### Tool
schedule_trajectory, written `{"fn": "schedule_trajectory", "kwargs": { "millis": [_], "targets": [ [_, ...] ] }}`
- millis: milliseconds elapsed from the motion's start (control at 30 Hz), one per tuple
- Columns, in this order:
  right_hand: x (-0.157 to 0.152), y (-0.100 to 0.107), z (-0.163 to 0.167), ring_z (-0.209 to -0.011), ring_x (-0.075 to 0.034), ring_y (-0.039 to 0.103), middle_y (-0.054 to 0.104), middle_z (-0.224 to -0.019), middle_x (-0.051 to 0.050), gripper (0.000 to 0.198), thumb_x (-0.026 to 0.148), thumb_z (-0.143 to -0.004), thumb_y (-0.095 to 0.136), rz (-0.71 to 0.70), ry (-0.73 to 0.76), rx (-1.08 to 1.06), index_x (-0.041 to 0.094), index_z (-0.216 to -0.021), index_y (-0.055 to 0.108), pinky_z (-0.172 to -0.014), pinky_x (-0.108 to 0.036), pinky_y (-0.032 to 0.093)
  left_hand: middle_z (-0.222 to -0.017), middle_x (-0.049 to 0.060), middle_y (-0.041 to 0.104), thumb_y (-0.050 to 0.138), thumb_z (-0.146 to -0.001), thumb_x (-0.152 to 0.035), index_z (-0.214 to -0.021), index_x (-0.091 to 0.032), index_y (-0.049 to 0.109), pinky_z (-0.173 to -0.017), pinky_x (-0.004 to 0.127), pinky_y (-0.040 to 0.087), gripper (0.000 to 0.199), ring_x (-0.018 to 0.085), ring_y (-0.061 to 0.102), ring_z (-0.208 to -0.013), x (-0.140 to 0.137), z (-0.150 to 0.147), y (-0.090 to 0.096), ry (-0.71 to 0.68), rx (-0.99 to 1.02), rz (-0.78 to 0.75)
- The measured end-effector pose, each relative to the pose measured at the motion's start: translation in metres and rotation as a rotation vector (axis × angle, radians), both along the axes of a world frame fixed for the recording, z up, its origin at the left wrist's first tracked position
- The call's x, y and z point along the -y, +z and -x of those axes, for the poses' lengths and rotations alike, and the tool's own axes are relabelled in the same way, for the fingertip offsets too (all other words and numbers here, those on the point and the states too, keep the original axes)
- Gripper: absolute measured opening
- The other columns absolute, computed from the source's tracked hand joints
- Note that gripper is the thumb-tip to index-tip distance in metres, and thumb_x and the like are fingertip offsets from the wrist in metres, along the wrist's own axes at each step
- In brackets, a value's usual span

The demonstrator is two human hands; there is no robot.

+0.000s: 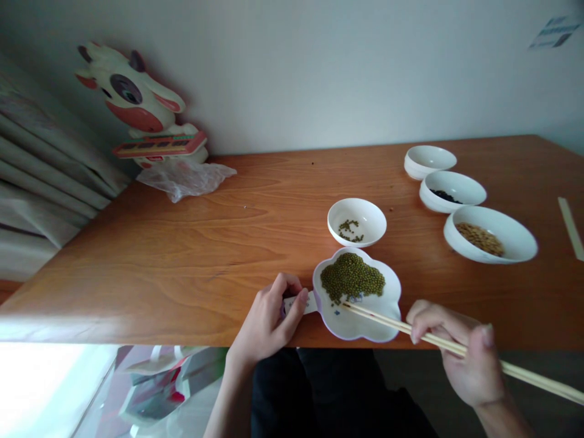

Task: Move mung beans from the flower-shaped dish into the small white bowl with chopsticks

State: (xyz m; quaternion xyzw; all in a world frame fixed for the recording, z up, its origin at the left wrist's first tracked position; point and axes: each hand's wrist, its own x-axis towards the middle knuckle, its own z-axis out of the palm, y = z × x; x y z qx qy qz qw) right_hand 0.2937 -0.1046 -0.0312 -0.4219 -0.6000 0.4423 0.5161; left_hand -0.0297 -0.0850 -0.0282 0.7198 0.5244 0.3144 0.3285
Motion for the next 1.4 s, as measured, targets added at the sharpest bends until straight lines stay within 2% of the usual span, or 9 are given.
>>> {"fn": "schedule_trajectory", "kwargs": {
  "millis": [167,367,633,800,1067,1400],
  "targets": [
    [0.002,-0.006,-0.003,-0.059,-0.025,0.058,0.065,-0.058,-0.008,0.074,0.068,-0.106,0.031,-0.026,-0.031,-0.007,0.026,-0.069,0.079,-0.059,-0.039,0.044,-0.086,-0.001,0.064,0.053,-0.109,-0.034,-0.102,-0.022,0.052,-0.068,0.027,0.044,0.014,0.014,0.058,-0.07,-0.001,0.0,0.001,-0.001,0.0,-0.001],
    [0.0,-0.002,-0.003,-0.055,-0.023,0.054,0.061,-0.053,-0.006,0.08,0.075,-0.103,0.029,-0.081,-0.068,-0.084,0.024,-0.067,0.079,-0.056,-0.038,0.045,-0.086,-0.001,0.064,0.054,-0.109,-0.034,-0.102,-0.022,0.052,-0.068,0.027,0.044,0.014,0.014,0.058,-0.07,-0.001,0.0,0.002,0.007,-0.005,0.005],
    [0.007,0.018,-0.013,-0.061,-0.023,0.053,0.06,-0.06,-0.006,0.084,0.086,-0.097,0.023,0.094,-0.042,0.051,0.025,-0.067,0.073,-0.053,-0.034,0.044,-0.084,-0.002,0.064,0.054,-0.109,-0.034,-0.103,-0.022,0.052,-0.068,0.027,0.044,0.014,0.014,0.058,-0.069,0.0,0.0,0.001,0.008,-0.003,0.014],
    [0.004,0.018,-0.012,-0.06,-0.022,0.055,0.061,-0.062,-0.005,0.086,0.088,-0.095,0.02,0.088,-0.01,0.107,0.025,-0.069,0.072,-0.053,-0.033,0.044,-0.086,-0.002,0.063,0.054,-0.109,-0.034,-0.103,-0.022,0.052,-0.069,0.027,0.044,0.013,0.014,0.057,-0.07,0.0,-0.001,0.001,0.011,-0.007,0.005],
    [0.001,0.012,-0.013,-0.061,-0.021,0.056,0.063,-0.062,-0.005,0.081,0.079,-0.102,0.023,0.083,-0.023,0.068,0.024,-0.07,0.074,-0.053,-0.031,0.048,-0.086,-0.002,0.064,0.055,-0.107,-0.032,-0.103,-0.022,0.053,-0.068,0.026,0.043,0.011,0.013,0.057,-0.07,0.0,-0.001,0.001,0.016,-0.009,0.001],
    [-0.003,0.008,-0.006,-0.057,-0.02,0.056,0.062,-0.056,-0.007,0.081,0.074,-0.104,0.025,0.08,-0.128,-0.027,0.024,-0.066,0.076,-0.05,-0.028,0.049,-0.083,-0.002,0.063,0.055,-0.108,-0.034,-0.103,-0.023,0.053,-0.067,0.026,0.043,0.013,0.013,0.057,-0.067,0.001,0.0,0.0,0.017,-0.027,-0.002]
  ]
}}
